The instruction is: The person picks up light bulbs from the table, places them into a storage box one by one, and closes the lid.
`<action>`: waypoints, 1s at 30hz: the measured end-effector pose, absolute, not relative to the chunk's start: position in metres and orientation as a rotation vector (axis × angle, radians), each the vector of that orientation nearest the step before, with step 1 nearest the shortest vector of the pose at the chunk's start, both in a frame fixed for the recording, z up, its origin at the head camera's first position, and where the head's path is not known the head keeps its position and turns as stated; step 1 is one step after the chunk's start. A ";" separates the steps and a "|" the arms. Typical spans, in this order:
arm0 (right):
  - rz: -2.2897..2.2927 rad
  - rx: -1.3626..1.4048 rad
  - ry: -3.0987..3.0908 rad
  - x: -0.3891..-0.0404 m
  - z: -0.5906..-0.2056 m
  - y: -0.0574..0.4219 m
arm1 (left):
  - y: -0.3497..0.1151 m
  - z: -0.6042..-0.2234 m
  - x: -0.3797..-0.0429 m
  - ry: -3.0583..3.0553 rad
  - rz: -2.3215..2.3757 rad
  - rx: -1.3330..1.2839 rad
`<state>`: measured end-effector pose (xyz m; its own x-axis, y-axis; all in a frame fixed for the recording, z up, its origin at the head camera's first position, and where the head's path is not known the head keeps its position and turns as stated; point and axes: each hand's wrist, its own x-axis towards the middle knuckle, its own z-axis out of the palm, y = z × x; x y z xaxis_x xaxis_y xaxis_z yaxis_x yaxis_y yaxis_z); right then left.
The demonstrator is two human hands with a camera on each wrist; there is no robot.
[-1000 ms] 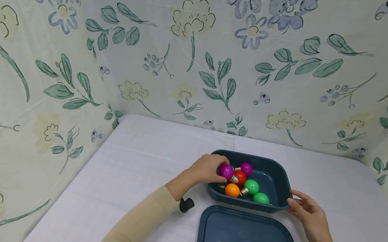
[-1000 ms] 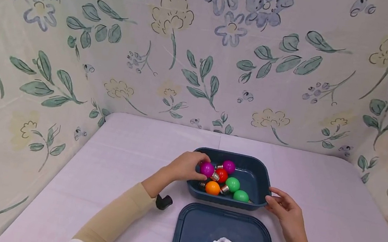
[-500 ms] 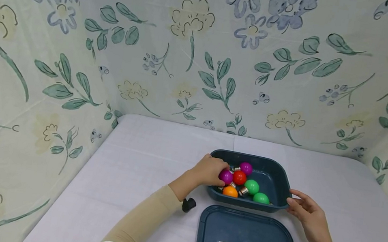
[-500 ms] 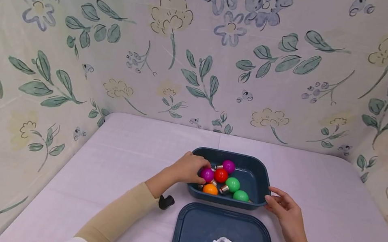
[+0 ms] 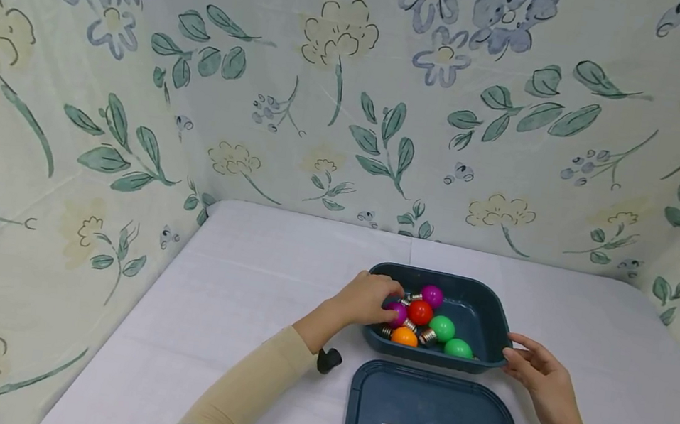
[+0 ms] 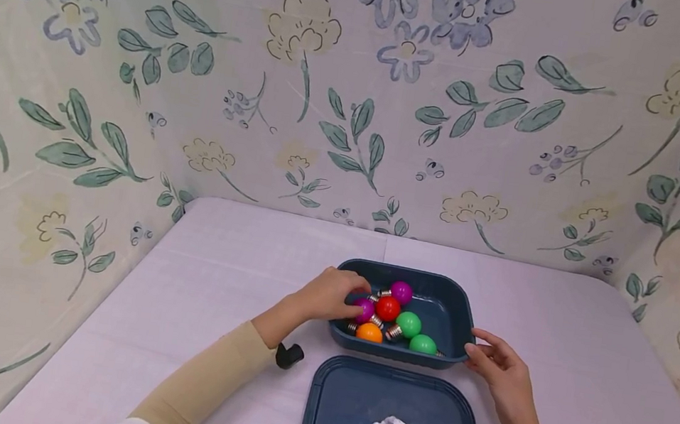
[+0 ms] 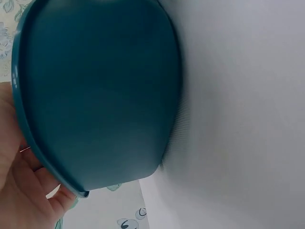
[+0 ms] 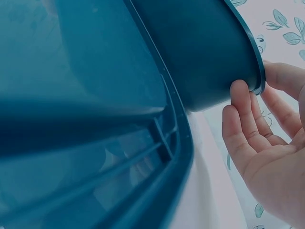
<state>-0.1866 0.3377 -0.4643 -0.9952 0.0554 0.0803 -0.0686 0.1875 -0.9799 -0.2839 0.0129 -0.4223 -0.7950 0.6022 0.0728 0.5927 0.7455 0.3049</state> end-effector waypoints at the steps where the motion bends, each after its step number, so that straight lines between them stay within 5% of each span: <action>1: 1.938 0.012 -2.349 -0.186 -0.464 0.338 | 0.012 -0.422 -0.284 2.902 0.536 1.000; 14: 1.779 -0.026 -2.480 -0.181 -0.449 0.344 | -0.018 -0.412 -0.273 2.834 1.072 0.975; 30: 1.598 -0.174 -2.711 -0.159 -0.438 0.366 | -0.056 -0.411 -0.241 2.880 1.094 0.931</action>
